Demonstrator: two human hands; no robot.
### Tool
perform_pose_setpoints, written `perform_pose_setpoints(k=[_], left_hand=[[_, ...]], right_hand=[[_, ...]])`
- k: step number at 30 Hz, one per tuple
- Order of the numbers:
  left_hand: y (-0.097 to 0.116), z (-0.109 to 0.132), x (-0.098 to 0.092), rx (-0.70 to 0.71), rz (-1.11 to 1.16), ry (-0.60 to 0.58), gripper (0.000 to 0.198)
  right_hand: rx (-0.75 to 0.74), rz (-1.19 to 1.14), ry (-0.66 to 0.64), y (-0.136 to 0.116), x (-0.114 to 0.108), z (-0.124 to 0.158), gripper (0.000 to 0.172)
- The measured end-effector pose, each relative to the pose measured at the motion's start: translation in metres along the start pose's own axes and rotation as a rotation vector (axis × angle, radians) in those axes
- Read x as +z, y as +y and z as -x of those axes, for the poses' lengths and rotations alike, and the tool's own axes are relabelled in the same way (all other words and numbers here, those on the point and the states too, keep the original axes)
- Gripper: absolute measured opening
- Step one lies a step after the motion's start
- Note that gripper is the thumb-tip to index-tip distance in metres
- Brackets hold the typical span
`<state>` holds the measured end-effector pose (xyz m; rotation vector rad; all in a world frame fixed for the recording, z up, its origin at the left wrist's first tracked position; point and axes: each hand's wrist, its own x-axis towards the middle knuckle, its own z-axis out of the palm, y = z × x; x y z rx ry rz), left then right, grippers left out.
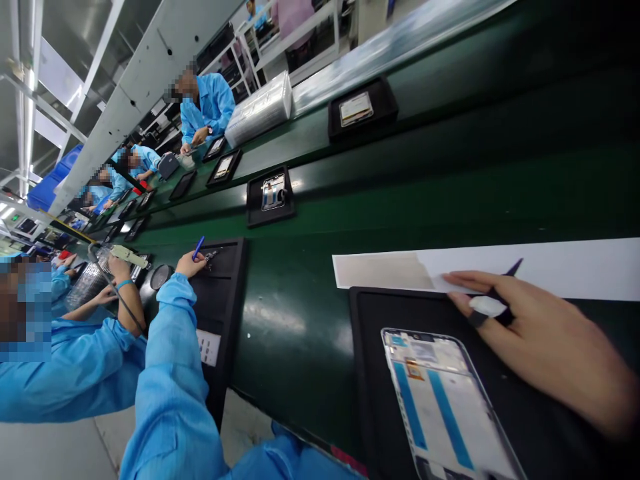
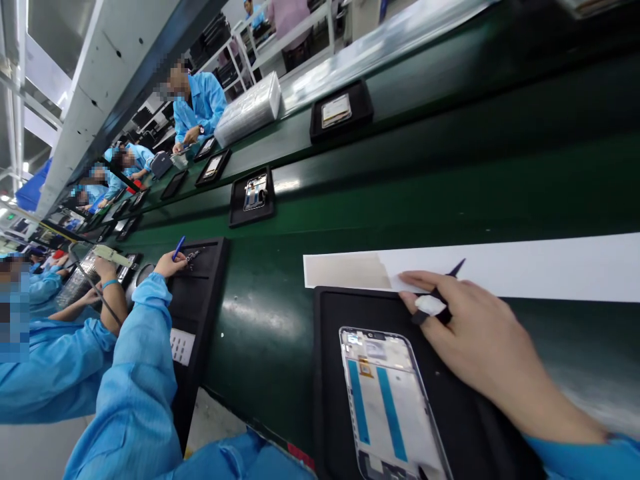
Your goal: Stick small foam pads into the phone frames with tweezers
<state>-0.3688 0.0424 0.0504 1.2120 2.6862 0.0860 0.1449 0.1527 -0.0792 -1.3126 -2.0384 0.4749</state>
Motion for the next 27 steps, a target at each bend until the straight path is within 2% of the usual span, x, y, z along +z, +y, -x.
perform_pose_setpoints(k=[3, 6, 8, 11, 14, 17, 21, 24, 25, 27], left_hand=[[0.011, 0.012, -0.011, 0.087, 0.103, 0.017, 0.02], [0.036, 0.035, -0.011, 0.206, 0.156, 0.009, 0.02], [0.059, 0.058, 0.001, 0.299, 0.151, -0.024, 0.02], [0.093, 0.098, 0.032, 0.423, 0.09, -0.09, 0.016], [0.115, 0.129, 0.061, 0.469, 0.012, -0.118, 0.012], [0.12, 0.143, 0.077, 0.461, -0.038, -0.119, 0.018], [0.115, 0.143, 0.082, 0.458, -0.047, -0.116, 0.036], [0.113, 0.142, 0.086, 0.456, -0.024, -0.094, 0.028], [0.114, 0.143, 0.088, 0.459, -0.012, -0.085, 0.023], [0.116, 0.145, 0.091, 0.471, 0.016, -0.071, 0.016]], right_hand=[[0.002, -0.098, -0.088, -0.004, -0.007, -0.003, 0.031], [0.008, -0.107, -0.114, -0.007, -0.011, -0.005, 0.032], [0.016, -0.097, -0.124, -0.009, -0.01, -0.004, 0.034], [0.036, -0.092, -0.072, -0.009, -0.005, -0.001, 0.036], [0.03, -0.082, -0.011, -0.008, 0.0, 0.002, 0.036], [-0.001, -0.072, -0.018, -0.007, 0.0, 0.004, 0.035], [-0.062, 0.013, 0.043, -0.016, -0.008, 0.006, 0.035], [-0.162, -0.017, 0.139, -0.036, -0.018, 0.009, 0.035], [-0.178, -0.073, 0.131, -0.044, -0.022, 0.01, 0.034], [-0.156, -0.249, 0.021, -0.064, -0.027, 0.011, 0.031]])
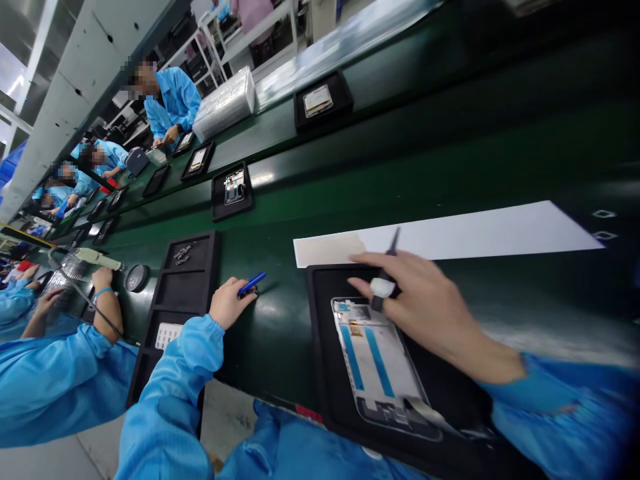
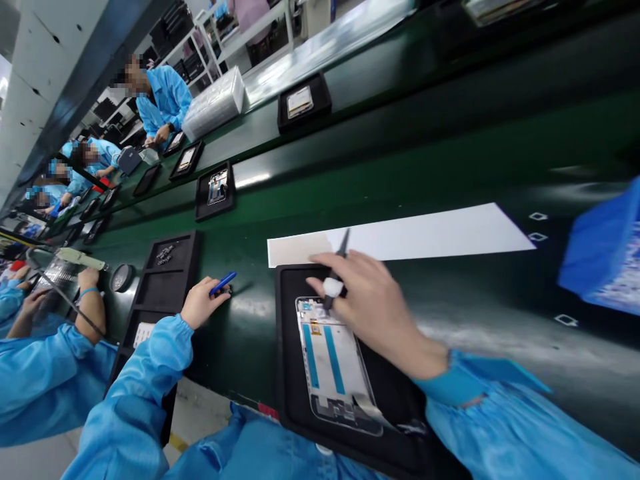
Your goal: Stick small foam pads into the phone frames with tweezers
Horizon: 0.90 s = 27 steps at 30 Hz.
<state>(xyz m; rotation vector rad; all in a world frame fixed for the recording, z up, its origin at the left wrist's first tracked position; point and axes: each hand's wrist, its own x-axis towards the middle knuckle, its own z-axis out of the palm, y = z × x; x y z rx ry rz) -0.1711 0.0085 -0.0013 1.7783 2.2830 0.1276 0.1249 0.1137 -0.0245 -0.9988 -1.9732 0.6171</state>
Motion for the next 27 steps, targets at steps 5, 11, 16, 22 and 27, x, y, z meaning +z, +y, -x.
perform_pose_setpoints(k=[5, 11, 16, 22, 27], left_hand=[[0.018, 0.008, 0.003, 0.113, 0.093, 0.079, 0.011], [0.043, 0.023, 0.001, 0.396, 0.098, 0.295, 0.011], [0.051, 0.03, 0.003, 0.533, -0.103, 0.49, 0.019], [0.038, 0.02, 0.009, 0.462, -0.064, 0.442, 0.016], [0.013, 0.002, 0.023, 0.253, -0.027, 0.334, 0.014]], right_hand=[[0.243, -0.438, -0.357, -0.041, 0.02, -0.007, 0.026], [0.353, -0.624, -0.455, -0.053, 0.059, -0.007, 0.026], [0.387, -0.705, -0.435, -0.053, 0.065, -0.003, 0.025], [0.474, -0.888, -0.397, -0.053, 0.05, 0.0, 0.032], [0.648, -1.129, -0.395, -0.053, 0.02, 0.009, 0.04]])
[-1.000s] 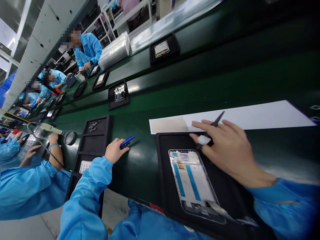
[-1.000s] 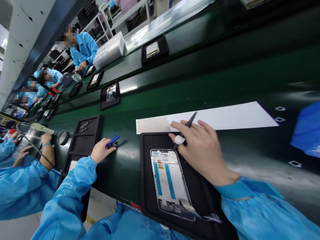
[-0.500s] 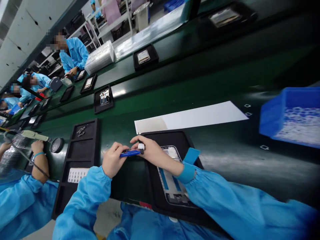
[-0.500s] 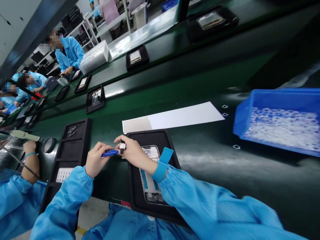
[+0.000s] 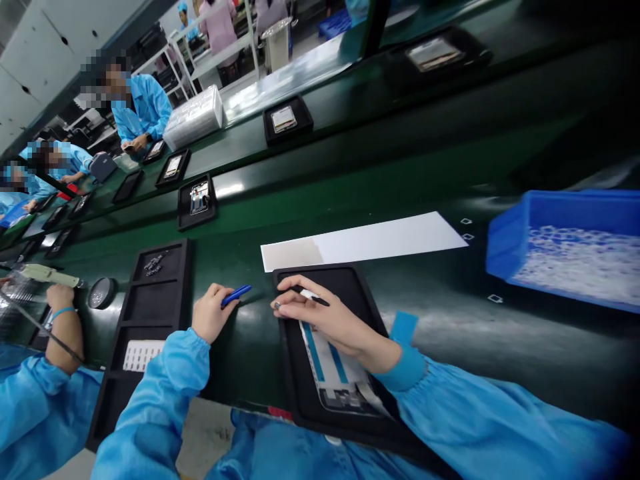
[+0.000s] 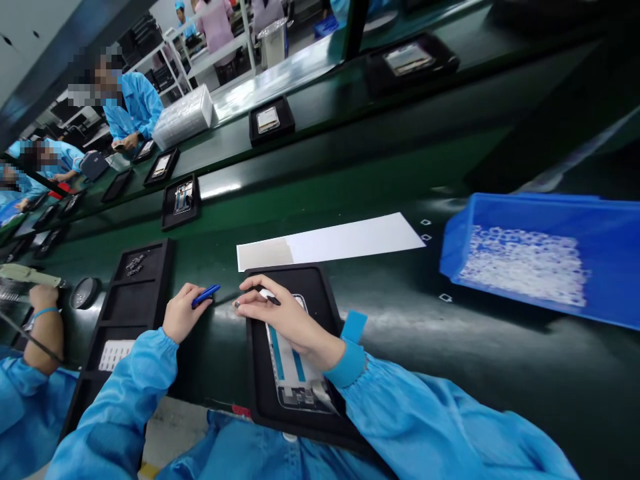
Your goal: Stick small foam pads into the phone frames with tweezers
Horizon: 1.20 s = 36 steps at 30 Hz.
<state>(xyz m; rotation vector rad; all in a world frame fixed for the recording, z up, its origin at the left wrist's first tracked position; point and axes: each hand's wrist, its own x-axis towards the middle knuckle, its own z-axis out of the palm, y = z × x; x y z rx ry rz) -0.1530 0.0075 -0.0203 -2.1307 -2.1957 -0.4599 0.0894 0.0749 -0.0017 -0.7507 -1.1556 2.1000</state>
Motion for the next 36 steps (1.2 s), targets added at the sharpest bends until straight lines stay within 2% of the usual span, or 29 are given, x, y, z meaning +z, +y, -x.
perform_pose_setpoints(k=[2, 4, 8, 10, 11, 13, 15, 17, 21, 23, 29, 32, 36], left_hand=[[0.0, -0.002, -0.001, -0.017, 0.072, 0.046, 0.021], [0.01, -0.003, -0.012, 0.002, 0.214, 0.148, 0.023], [0.05, 0.002, -0.044, 0.056, 0.519, 0.359, 0.044], [0.073, 0.008, -0.056, 0.059, 0.682, 0.413, 0.052], [0.085, 0.012, -0.06, 0.049, 0.765, 0.4, 0.051], [0.106, 0.02, -0.062, 0.004, 0.888, 0.28, 0.039], [0.123, 0.028, -0.058, -0.051, 0.931, 0.127, 0.02], [0.134, 0.033, -0.05, -0.089, 0.952, 0.082, 0.008], [0.145, 0.038, -0.032, -0.134, 0.968, 0.258, 0.007], [0.147, 0.039, -0.025, -0.137, 0.958, 0.294, 0.011], [0.15, 0.036, -0.023, -0.139, 0.959, 0.301, 0.012], [0.149, 0.034, -0.025, -0.204, 0.969, 0.294, 0.014], [0.146, 0.031, -0.025, -0.317, 1.065, 0.22, 0.021]], right_hand=[[0.038, -0.08, -0.012, -0.005, -0.005, 0.009, 0.041], [0.068, -0.142, -0.019, -0.009, -0.01, 0.016, 0.042], [0.102, -0.216, -0.016, -0.012, -0.015, 0.027, 0.044], [0.098, -0.202, -0.006, -0.011, -0.016, 0.033, 0.044], [0.087, -0.178, 0.005, -0.01, -0.016, 0.037, 0.043], [0.049, -0.107, 0.041, -0.007, -0.017, 0.044, 0.042], [0.012, -0.026, 0.085, -0.004, -0.018, 0.05, 0.041], [-0.01, 0.038, 0.119, -0.002, -0.02, 0.056, 0.041], [-0.037, 0.095, 0.159, 0.001, -0.025, 0.065, 0.041], [-0.046, 0.11, 0.156, 0.001, -0.028, 0.067, 0.039], [-0.07, 0.18, 0.141, -0.003, -0.029, 0.068, 0.038], [-0.13, 0.19, 0.126, -0.005, -0.029, 0.067, 0.037], [-0.264, 0.254, 0.128, -0.004, -0.03, 0.066, 0.025]])
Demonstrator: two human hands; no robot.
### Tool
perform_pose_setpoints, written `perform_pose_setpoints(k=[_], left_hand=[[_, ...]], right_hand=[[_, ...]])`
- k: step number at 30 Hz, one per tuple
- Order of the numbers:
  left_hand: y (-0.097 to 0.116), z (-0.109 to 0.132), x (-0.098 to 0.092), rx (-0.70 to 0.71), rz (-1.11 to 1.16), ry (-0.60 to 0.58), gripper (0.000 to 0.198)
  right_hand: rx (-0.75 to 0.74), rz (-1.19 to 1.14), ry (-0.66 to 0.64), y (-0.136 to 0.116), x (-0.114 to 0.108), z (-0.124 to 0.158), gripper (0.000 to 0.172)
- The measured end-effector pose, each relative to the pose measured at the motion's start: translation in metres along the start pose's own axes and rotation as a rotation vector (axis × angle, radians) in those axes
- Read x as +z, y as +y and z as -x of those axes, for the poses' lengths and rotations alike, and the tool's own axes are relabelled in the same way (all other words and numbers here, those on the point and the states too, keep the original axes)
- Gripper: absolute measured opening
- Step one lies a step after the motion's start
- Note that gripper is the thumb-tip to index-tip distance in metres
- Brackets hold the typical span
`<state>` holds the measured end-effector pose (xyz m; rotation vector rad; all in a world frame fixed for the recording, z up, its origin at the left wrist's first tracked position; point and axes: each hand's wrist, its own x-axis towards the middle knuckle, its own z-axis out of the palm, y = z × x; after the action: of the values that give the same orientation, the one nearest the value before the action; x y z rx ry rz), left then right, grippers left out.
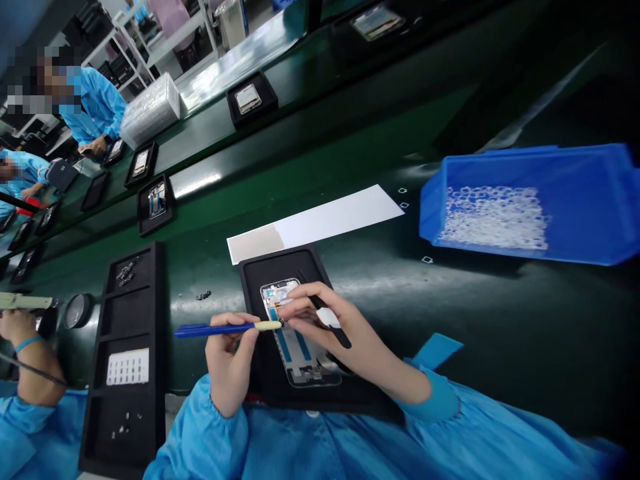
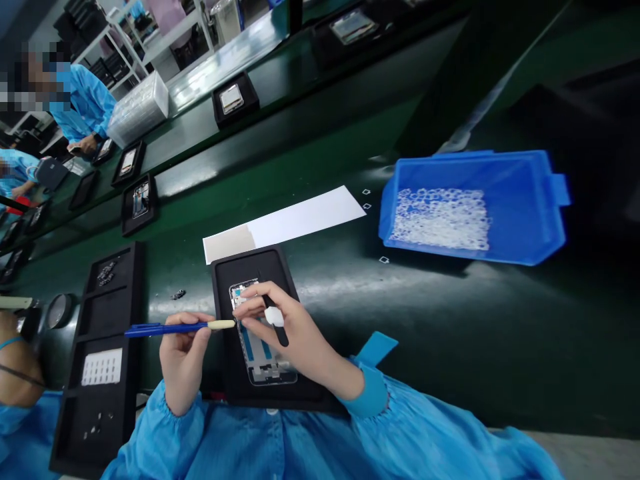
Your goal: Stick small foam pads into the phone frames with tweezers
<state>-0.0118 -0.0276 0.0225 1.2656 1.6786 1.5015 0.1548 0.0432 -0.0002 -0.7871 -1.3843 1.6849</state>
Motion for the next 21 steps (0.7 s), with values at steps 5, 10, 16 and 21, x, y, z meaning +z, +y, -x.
perform_pose_setpoints(k=[5, 10, 16, 21], left_hand=[[-0.003, -0.004, 0.0, -0.15, 0.081, -0.051, 0.031], [-0.009, -0.006, -0.002, -0.24, 0.171, -0.101, 0.032], [-0.012, -0.006, -0.002, -0.269, 0.242, -0.114, 0.034], [-0.008, -0.008, -0.001, -0.276, 0.249, -0.11, 0.035]], right_hand=[[-0.101, 0.161, 0.007, 0.002, -0.001, 0.0, 0.018], [-0.24, 0.253, -0.003, 0.002, -0.005, -0.002, 0.02], [-0.306, 0.331, -0.012, 0.0, -0.004, -0.002, 0.024], [-0.348, 0.372, 0.013, 0.002, -0.004, -0.002, 0.024]])
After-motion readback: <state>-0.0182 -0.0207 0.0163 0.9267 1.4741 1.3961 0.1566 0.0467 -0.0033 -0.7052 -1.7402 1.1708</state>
